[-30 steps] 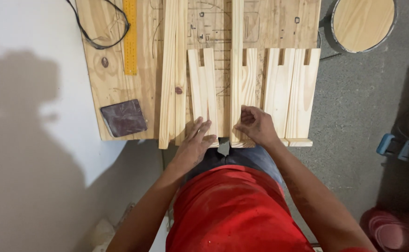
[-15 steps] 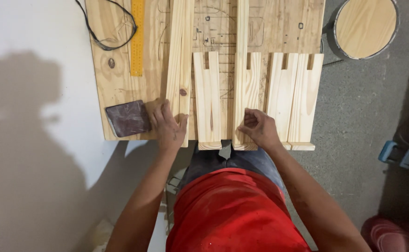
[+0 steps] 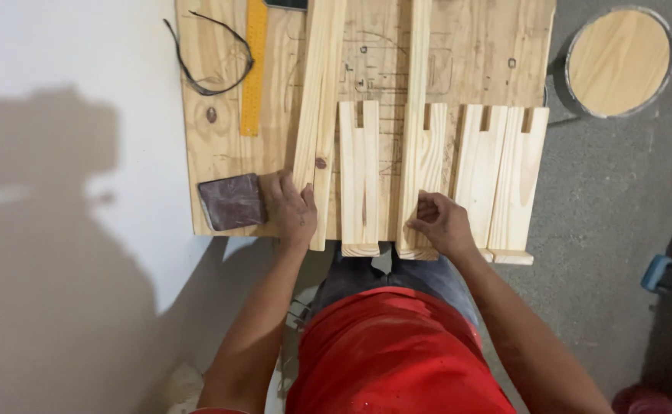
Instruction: Arranging and aligning notched wooden boards on a workbench to check fit or layout
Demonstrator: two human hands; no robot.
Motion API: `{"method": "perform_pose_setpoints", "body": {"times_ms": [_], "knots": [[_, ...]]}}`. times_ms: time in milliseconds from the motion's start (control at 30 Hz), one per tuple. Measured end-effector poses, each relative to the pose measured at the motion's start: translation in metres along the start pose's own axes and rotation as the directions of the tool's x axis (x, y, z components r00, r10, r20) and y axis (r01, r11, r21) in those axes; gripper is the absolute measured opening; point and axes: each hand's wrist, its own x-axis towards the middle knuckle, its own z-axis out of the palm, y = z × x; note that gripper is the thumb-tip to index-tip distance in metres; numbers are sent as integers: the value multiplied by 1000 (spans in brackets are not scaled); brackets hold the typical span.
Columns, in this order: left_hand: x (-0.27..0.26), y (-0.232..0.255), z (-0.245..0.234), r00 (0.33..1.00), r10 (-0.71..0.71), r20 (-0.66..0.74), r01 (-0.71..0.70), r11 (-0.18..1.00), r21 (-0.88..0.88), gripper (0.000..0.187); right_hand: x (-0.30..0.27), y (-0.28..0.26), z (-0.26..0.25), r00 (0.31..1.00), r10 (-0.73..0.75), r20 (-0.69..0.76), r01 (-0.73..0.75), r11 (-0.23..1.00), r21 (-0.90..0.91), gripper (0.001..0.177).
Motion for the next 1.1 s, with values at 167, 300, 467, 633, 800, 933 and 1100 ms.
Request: {"method": "perform_pose_setpoints", "body": {"times_ms": [167,300,467,633,800,933,1100], "knots": [[1,7,-4,983,-112,147,114,994,-3,52,-3,-5,-1,999,39,-26,-39,999,-1,63],[3,5,-3,987,-100,127,95,995,42,53,-1,1,0,999,38,-23,-39,999,-35,63],[15,18,-25,969,-133,206,128,991,39,51,2,-1,0,998,69,-5,-69,985,-156,64],[20,12,-24,969,-129,212,126,992,24,47,2,-4,1,992,124,-18,-122,913,-390,64],[10,0,-9,971,-113,210,96,991,88,45,1,1,-1,991,135,0,-130,951,-282,64],[20,4,-14,967,-115,229,89,988,123,50,0,-1,3,994,103,-19,-105,983,-148,68],[41,0,-10,982,-63,180,22,974,224,54,7,3,1,994,112,-15,-113,973,-200,66]]}}
